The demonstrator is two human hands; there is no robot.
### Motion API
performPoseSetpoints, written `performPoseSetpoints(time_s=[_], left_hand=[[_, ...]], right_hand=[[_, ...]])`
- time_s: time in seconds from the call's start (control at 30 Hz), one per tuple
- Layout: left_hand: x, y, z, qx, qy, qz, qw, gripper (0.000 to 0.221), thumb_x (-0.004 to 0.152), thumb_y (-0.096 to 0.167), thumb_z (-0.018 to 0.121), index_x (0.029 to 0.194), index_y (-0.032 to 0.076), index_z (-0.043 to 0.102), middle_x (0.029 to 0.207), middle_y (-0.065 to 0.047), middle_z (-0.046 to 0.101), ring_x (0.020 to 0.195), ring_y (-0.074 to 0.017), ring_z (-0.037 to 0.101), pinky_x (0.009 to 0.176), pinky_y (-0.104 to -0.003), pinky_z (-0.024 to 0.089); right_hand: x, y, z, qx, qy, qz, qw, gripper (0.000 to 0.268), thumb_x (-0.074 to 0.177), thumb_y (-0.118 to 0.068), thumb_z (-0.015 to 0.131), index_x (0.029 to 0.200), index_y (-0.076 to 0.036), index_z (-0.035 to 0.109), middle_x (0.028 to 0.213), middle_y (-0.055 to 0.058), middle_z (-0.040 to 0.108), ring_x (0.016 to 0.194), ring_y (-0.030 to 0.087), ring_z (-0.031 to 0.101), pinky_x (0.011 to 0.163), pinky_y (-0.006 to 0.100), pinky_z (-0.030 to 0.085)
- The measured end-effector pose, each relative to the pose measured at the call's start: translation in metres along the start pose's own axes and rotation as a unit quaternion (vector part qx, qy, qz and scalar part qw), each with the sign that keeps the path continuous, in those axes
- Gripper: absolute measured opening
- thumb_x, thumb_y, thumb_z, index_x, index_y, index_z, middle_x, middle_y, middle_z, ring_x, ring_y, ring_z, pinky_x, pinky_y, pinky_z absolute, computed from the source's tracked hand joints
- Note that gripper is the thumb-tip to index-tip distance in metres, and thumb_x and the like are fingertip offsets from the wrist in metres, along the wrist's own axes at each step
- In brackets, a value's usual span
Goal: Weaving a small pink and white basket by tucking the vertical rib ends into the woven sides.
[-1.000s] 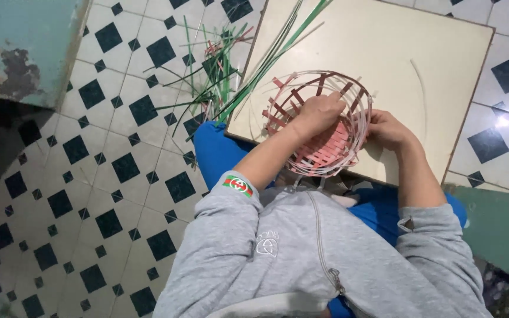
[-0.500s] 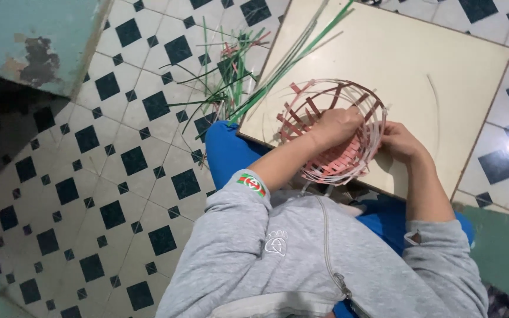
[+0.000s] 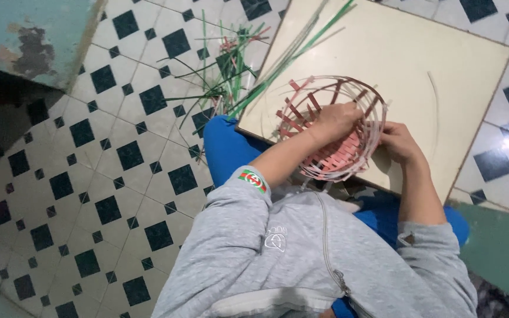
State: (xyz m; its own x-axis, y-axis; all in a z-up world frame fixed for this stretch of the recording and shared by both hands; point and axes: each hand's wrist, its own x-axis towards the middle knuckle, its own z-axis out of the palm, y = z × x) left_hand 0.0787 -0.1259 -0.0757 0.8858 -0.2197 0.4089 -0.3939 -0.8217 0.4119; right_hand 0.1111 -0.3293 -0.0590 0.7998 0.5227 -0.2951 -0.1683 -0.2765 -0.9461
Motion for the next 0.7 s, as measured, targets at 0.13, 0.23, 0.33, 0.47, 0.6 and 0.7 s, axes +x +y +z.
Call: performPoseSetpoints(time_s=[0.13,0.23,0.33,0.47,0.6,0.7], left_hand=[[0.005,0.000,-0.015,-0.041,-0.053,0.005,0.998,0.015,0.087,0.015,0.049,0.084,0.022,0.062,0.080,-0.002,0.058,0.074,-0.0279,0.070,0.062,-0.039,0.057],[0.005,-0.006,0.007,-0.044,-0.100,-0.015,0.994,0.017,0.086,0.015,0.048,0.086,0.022,0.063,0.081,-0.005,0.058,0.077,-0.0302,0.070,0.064,-0.042,0.056],[0.007,-0.012,0.014,-0.019,-0.155,-0.039,0.987,0.014,0.085,0.021,0.051,0.084,0.023,0.064,0.078,-0.002,0.058,0.074,-0.0289,0.071,0.062,-0.041,0.058],[0.013,0.013,-0.050,-0.043,-0.250,-0.013,0.967,0.017,0.083,0.011,0.053,0.095,0.014,0.065,0.081,-0.011,0.063,0.079,-0.0357,0.071,0.068,-0.047,0.057],[0.023,0.038,-0.121,-0.106,-0.309,0.013,0.945,0.040,0.077,0.010,0.067,0.116,0.015,0.062,0.101,-0.016,0.068,0.091,-0.0429,0.069,0.078,-0.055,0.055],[0.023,0.032,-0.160,-0.257,-0.116,0.089,0.955,0.041,0.082,0.003,0.073,0.122,0.007,0.065,0.114,-0.019,0.067,0.104,-0.0364,0.068,0.092,-0.043,0.053]], right_hand=[[-0.002,-0.001,0.002,-0.052,0.030,0.009,0.998,0.016,0.081,-0.021,0.077,0.083,-0.006,0.071,0.071,0.012,0.060,0.073,0.025,0.056,0.078,0.039,0.043],[-0.005,-0.002,0.006,-0.076,0.019,0.011,0.997,0.022,0.083,-0.030,0.078,0.085,-0.009,0.072,0.075,0.010,0.063,0.078,0.028,0.059,0.083,0.040,0.043],[-0.011,-0.022,0.017,-0.020,0.048,0.002,0.999,0.015,0.077,-0.017,0.076,0.086,-0.008,0.070,0.073,0.008,0.061,0.074,0.021,0.056,0.071,0.036,0.046],[-0.014,-0.019,0.026,0.098,0.148,0.042,0.983,0.016,0.079,-0.015,0.077,0.094,-0.012,0.071,0.074,0.003,0.063,0.068,0.015,0.059,0.060,0.029,0.048],[-0.011,0.002,0.027,0.113,0.209,0.048,0.970,0.017,0.083,-0.018,0.079,0.097,-0.012,0.073,0.076,0.003,0.065,0.066,0.012,0.059,0.057,0.028,0.047],[-0.021,0.015,0.027,0.118,0.258,0.004,0.959,0.022,0.082,-0.004,0.068,0.104,-0.002,0.070,0.083,0.011,0.066,0.070,0.016,0.060,0.064,0.031,0.051]])
